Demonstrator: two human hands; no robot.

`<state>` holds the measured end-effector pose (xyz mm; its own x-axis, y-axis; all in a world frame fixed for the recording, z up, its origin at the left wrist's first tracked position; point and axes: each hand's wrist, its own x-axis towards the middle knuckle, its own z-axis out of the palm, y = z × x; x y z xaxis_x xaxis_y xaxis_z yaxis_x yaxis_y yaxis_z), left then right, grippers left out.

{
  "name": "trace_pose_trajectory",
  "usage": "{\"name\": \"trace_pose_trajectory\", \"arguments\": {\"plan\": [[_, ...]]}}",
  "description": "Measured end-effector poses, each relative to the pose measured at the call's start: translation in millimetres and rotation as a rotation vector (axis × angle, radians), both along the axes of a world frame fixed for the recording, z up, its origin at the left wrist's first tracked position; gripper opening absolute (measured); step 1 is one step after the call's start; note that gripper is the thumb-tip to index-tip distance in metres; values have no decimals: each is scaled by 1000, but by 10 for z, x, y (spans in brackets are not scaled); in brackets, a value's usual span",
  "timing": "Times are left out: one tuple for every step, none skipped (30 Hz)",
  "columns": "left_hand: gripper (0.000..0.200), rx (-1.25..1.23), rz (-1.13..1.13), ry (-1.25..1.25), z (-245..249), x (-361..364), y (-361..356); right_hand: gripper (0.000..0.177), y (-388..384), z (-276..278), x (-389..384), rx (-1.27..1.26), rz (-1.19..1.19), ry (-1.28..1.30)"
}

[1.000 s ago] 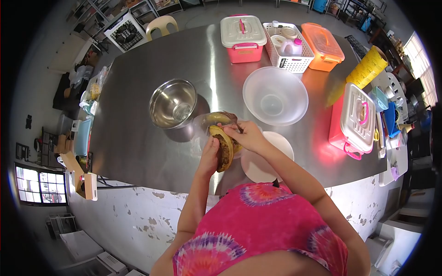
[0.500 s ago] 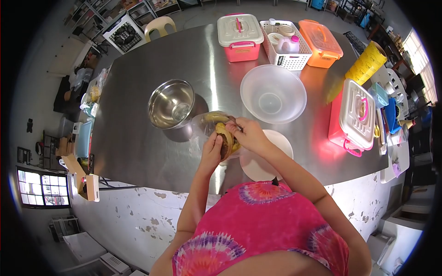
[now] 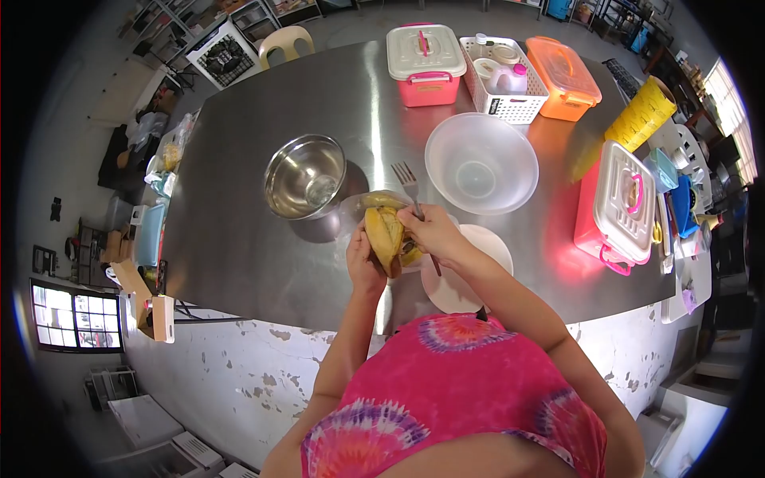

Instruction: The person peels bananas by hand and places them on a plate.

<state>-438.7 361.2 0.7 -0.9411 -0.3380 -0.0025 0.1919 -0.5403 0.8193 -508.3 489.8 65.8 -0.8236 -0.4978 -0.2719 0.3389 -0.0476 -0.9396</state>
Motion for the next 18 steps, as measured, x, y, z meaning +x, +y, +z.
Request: {"name": "trace_pose_trajectory", "arguments": {"plan": [[44,92,-92,107,-30,-6,-34,18,6,-20,-4,-33,11,-82],[49,184,-185,214,-56,-6,-58,17,14,-40,-7,-65,21,-165],[49,184,-182,214,-82,2,-63,17,26,-61,-7,-65,23,-166],[51,217,-161,148,-67,5,-47,17,41,-81,-7,-93,36,-220],[54,251,-140,81,-49,5,-23,17,49,-93,-4,-122,48,-274],[54,251,-140,80,-28,3,23,17,50,-96,3,-121,48,-274],[56,280,-90,100,101,-5,109,17,52,-100,12,-142,44,-293],[57,308,-40,120,170,-9,153,17,56,-103,20,-162,39,-310],[57,308,-40,120,159,-10,148,17,61,-109,24,-161,39,-310],[57,309,-65,171,137,-14,132,16,66,-116,24,-157,48,-329],[57,309,-89,222,111,-23,112,16,67,-117,20,-152,57,-347],[57,309,-89,224,68,-31,80,16,67,-116,16,-152,58,-346],[54,263,-88,181,38,-41,49,16,69,-109,15,-176,53,-339],[51,217,-87,139,11,-42,33,17,70,-90,18,-200,47,-333],[51,219,-87,137,-15,-36,29,17,78,-57,22,-199,48,-335],[48,150,-75,12,-12,-32,31,18,79,57,33,-158,54,-289],[45,81,-64,-112,-10,-28,30,18,69,119,41,-117,61,-244],[45,81,-63,-113,-50,-21,18,18,43,102,49,-116,61,-245]]}}
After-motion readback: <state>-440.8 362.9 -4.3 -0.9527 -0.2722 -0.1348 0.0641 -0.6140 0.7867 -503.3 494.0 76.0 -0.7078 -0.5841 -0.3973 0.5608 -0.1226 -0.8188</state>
